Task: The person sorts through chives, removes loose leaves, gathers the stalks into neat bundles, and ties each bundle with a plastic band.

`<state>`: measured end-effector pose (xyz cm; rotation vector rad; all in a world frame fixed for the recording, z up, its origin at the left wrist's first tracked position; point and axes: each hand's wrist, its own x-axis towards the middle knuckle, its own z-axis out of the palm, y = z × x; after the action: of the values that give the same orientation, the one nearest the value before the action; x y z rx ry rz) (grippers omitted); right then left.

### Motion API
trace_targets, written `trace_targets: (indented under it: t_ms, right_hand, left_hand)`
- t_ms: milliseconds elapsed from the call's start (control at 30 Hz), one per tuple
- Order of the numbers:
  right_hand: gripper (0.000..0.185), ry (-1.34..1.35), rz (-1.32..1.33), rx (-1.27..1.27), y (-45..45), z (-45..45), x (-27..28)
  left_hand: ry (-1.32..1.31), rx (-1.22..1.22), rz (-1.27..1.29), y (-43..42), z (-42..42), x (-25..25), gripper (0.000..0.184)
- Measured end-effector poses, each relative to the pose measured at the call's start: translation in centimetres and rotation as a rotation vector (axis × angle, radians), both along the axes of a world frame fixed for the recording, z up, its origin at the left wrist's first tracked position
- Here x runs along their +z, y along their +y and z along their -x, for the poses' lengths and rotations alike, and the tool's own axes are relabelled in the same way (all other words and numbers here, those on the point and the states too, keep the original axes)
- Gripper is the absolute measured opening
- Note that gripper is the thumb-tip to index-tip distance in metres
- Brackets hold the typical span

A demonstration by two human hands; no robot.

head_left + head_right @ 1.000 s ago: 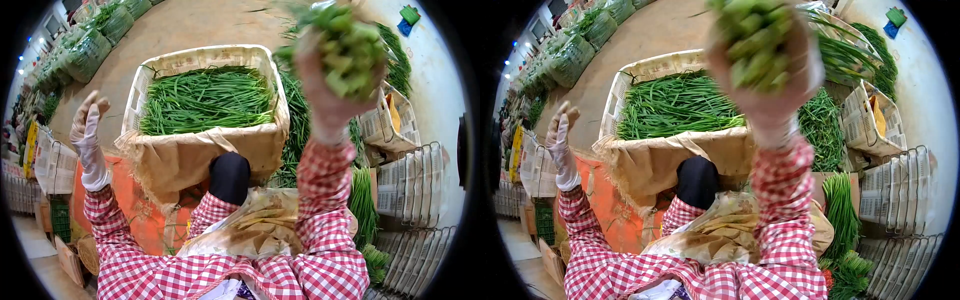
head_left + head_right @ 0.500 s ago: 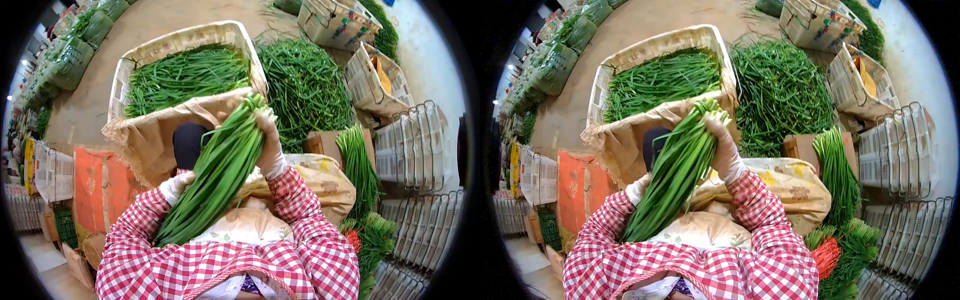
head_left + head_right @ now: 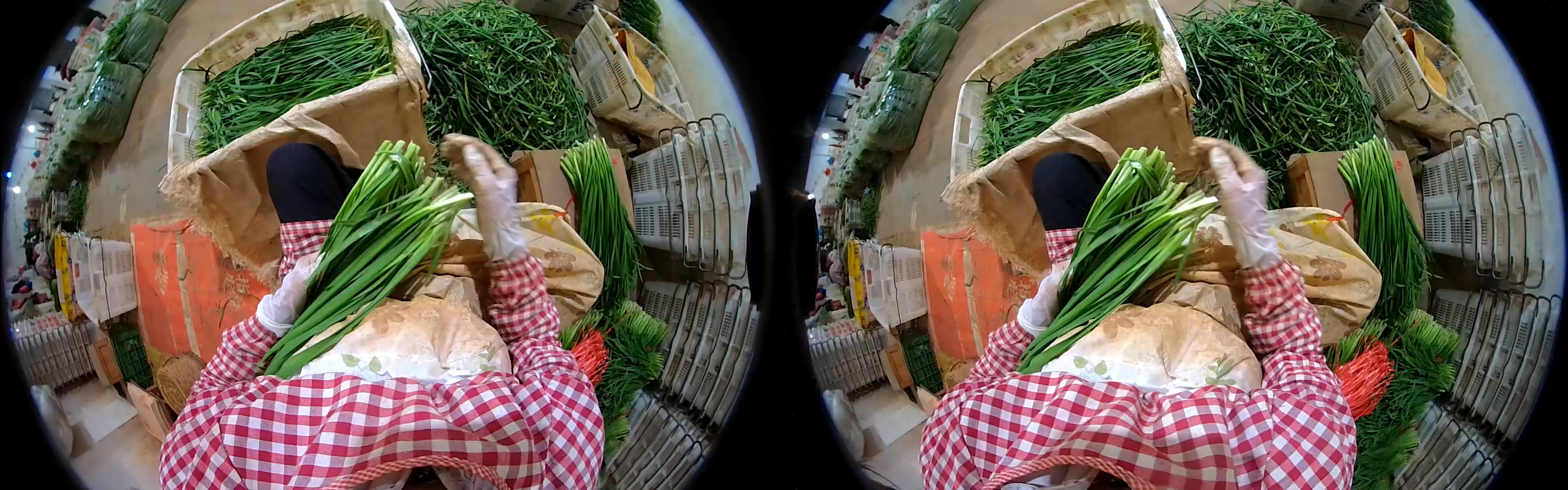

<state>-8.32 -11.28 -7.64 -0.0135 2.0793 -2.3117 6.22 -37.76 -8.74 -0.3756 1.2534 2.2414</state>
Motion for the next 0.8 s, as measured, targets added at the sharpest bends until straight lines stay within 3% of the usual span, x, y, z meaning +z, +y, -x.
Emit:
trace_targets:
  t_ms: [67, 133, 200, 233, 267, 367, 433, 467, 533, 567, 600, 667, 700, 733, 800]
  right_hand:
    - [0.02, 0.179, 0.014, 0.063, 0.7, -0.6, 2.7]
    - [0.044, 0.466, -0.371, 0.239, 0.4, -1.3, 4.7]
    - [0.076, 0.677, -1.003, 0.234, -0.7, -2.1, 4.2]
    - [0.091, 0.6, -0.948, 0.229, -1.4, -2.2, 3.5]
    - [0.091, 0.583, -0.952, 0.23, -1.8, -2.4, 3.5]
    - [0.077, 0.618, -0.978, 0.165, -2.7, -3.1, 3.3]
    - [0.052, 0.506, -0.86, 0.3, -2.6, -3.0, 3.3]
    - [0.052, 0.504, -0.862, 0.298, -2.6, -3.0, 3.7]
    - [0.035, 0.183, -0.657, 0.375, -2.6, -2.9, 4.3]
    - [0.031, 0.34, -0.795, 0.258, -2.4, -3.0, 4.0]
    - [0.031, 0.333, -0.797, 0.256, -2.1, -2.9, 3.5]
    - [0.028, 0.463, -0.91, 0.365, -1.5, -2.6, 2.3]
    - [0.025, 0.545, -0.834, 0.398, -1.5, -2.7, 2.0]
    - [0.023, 0.345, -0.726, 0.423, -1.3, -3.3, 1.6]
    - [0.02, 0.399, -0.91, 0.506, -0.4, -2.6, 1.1]
  left_hand:
    - [-0.063, 0.0, -0.004, 0.2, 0.0, 0.9, 0.046]
    - [-0.02, -0.045, -0.093, -0.3, 0.0, 1.3, 0.049]
    - [0.03, -0.086, 0.026, -0.2, 0.4, 2.3, 0.052]
    - [0.089, -0.113, 0.129, -0.4, 0.4, 2.1, 0.056]
    - [0.091, -0.117, 0.129, -0.6, 0.5, 2.7, 0.056]
    - [-0.069, -0.054, 0.098, -1.5, 0.7, 5.1, 0.054]
    - [-0.081, 0.075, 0.015, -1.9, 0.8, 4.8, 0.054]
    - [-0.098, 0.161, -0.057, -1.5, 0.9, 5.1, 0.054]
    - [-0.056, 0.137, -0.051, -2.4, 0.8, 3.0, 0.054]
    - [-0.087, 0.161, -0.134, -2.4, 0.5, 2.2, 0.055]
    - [-0.119, 0.185, -0.215, -2.5, 0.3, 1.5, 0.057]
    - [-0.147, 0.22, -0.35, -2.0, -0.7, 0.0, 0.058]
    - [-0.142, 0.226, -0.394, -1.6, -1.1, -0.4, 0.058]
    - [-0.131, 0.229, -0.415, -1.4, -1.4, -0.8, 0.058]
    - [-0.107, 0.23, -0.453, -0.8, -1.9, -1.3, 0.059]
